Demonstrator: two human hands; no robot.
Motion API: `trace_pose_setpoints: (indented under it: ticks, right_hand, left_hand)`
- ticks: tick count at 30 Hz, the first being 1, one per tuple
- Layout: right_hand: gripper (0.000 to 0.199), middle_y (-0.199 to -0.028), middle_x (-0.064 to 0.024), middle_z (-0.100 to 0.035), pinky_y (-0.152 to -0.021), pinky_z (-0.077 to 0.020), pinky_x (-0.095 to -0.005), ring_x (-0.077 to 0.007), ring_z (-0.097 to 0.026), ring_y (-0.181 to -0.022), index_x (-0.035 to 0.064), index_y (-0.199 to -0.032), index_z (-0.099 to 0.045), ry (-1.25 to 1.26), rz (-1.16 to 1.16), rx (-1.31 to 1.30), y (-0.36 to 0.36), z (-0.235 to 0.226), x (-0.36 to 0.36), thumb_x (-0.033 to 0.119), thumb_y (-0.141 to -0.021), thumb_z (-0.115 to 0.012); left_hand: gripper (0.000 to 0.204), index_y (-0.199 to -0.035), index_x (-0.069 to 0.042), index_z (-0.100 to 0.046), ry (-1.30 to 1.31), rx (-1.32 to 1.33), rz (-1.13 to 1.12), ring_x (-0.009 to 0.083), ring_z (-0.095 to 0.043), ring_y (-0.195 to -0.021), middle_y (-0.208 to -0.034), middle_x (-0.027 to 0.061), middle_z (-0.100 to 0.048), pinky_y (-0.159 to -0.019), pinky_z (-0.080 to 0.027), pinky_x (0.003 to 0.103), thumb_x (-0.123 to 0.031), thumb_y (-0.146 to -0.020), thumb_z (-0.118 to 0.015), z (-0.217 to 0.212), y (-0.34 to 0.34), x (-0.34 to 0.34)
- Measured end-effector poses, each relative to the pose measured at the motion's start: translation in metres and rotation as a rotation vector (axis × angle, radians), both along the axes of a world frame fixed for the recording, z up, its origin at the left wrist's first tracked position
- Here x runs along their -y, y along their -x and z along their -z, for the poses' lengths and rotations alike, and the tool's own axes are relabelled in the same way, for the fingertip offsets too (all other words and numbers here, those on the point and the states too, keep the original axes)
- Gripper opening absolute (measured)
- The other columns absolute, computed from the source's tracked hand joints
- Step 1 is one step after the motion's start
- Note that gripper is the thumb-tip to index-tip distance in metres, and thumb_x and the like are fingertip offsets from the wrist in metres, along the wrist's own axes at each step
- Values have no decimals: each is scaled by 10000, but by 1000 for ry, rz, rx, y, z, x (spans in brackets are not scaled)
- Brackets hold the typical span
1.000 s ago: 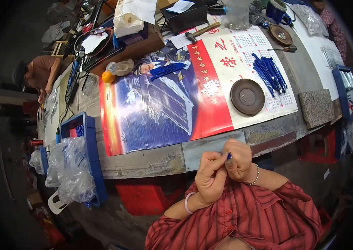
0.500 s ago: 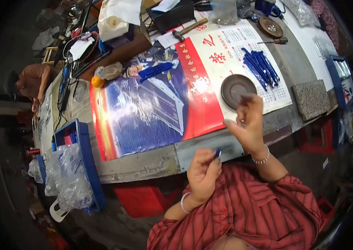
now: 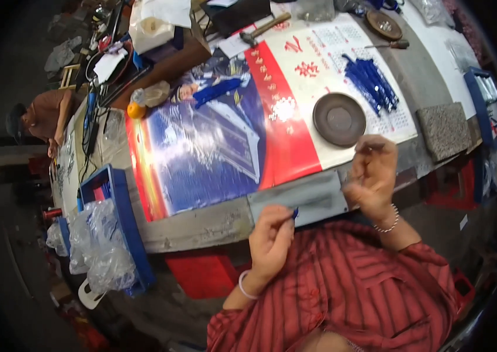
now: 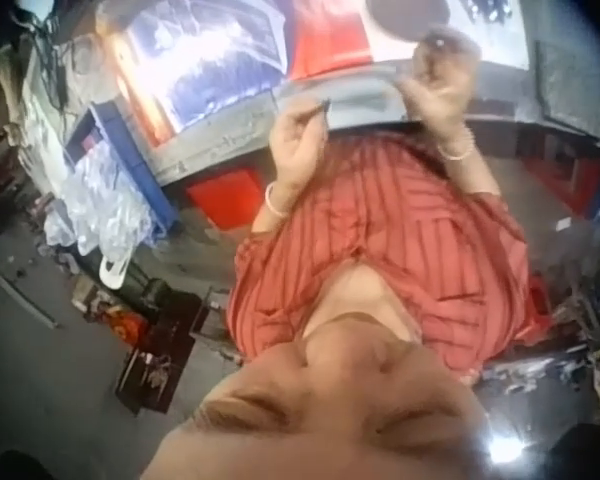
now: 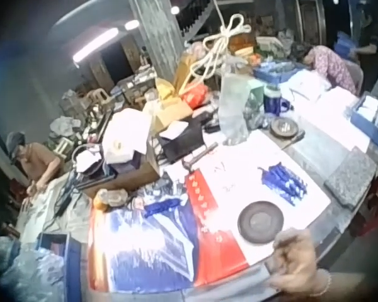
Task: Manually assembling and inspecting small blue plastic components at a factory workstation.
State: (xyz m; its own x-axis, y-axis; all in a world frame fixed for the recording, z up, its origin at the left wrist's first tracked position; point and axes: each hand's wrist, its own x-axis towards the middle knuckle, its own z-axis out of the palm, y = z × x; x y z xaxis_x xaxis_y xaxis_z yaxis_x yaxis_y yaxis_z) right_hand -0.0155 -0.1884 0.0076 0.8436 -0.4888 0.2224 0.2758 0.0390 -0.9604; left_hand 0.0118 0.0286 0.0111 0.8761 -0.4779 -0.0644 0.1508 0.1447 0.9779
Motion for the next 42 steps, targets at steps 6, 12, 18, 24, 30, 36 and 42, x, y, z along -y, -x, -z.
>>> trace_pose_setpoints:
  ticks: [6, 12, 18, 24, 30, 36, 42]
  right_hand:
    - [519, -1005, -44, -438, -576, -330, -192, -68, -364, -669, 39, -1144, -398, 129, -57, -140, 39, 17, 31, 181, -766, -724]
    - [235, -884, -67, -521, -541, -367, -219, -97, -417, -603, 2, -916, -545, 357, -98, -206, 47, -2, 22, 115, -777, -697]
    - [186, -890, -90, -539, -554, -398, -233, -117, -475, -636, 3, -908, -534, 452, -184, -266, 43, -13, 23, 127, -826, -647]
    - [178, -834, -106, -542, -568, -438, -303, -219, -527, -628, 7, -903, -545, 559, -333, -288, 42, -7, 23, 73, -790, -665]
    - [197, -813, -114, -527, -582, -447, -329, -261, -548, -665, 15, -883, -540, 697, -391, -172, 43, -2, 7, 137, -803, -674]
    - [179, -801, -117, -518, -586, -448, -334, -268, -544, -667, 13, -893, -544, 604, -470, -305, 48, 7, -2, 137, -823, -653]
    - [168, -827, -126, -553, -617, -457, -359, -293, -579, -710, 15, -902, -547, 492, -466, -251, 27, 4, -26, 149, -840, -627]
  left_hand:
    - [157, -972, -5, -613, -482, 565, 245, 191, -561, -667, -800, 97, -569, -597, -439, 282, 42, -826, -577, 24, -47, 21]
    - [171, -941, -41, -624, -644, 919, 422, 291, -579, -701, -788, 110, -548, -577, -457, 369, -7, -774, -607, 36, -66, 50]
    - [201, -942, -64, -610, -783, 986, 556, 297, -580, -697, -819, 106, -525, -564, -467, 392, -11, -756, -555, 28, -80, 22]
    - [244, -977, -76, -590, -930, 910, 498, 314, -576, -688, -814, 116, -505, -564, -469, 413, -2, -755, -520, 19, -79, -10]
    - [230, -966, -61, -614, -749, 986, 551, 317, -581, -711, -835, 110, -527, -575, -466, 412, 4, -755, -549, 24, -59, 62]
    - [234, -997, -45, -609, -845, 948, 419, 282, -581, -685, -841, 110, -538, -553, -461, 371, 37, -782, -572, 31, -60, 12]
    - [263, -1156, 19, -539, -199, 73, 98, 101, -522, -645, -894, 77, -585, -529, -436, 221, 31, -894, -518, 2, -13, 5]
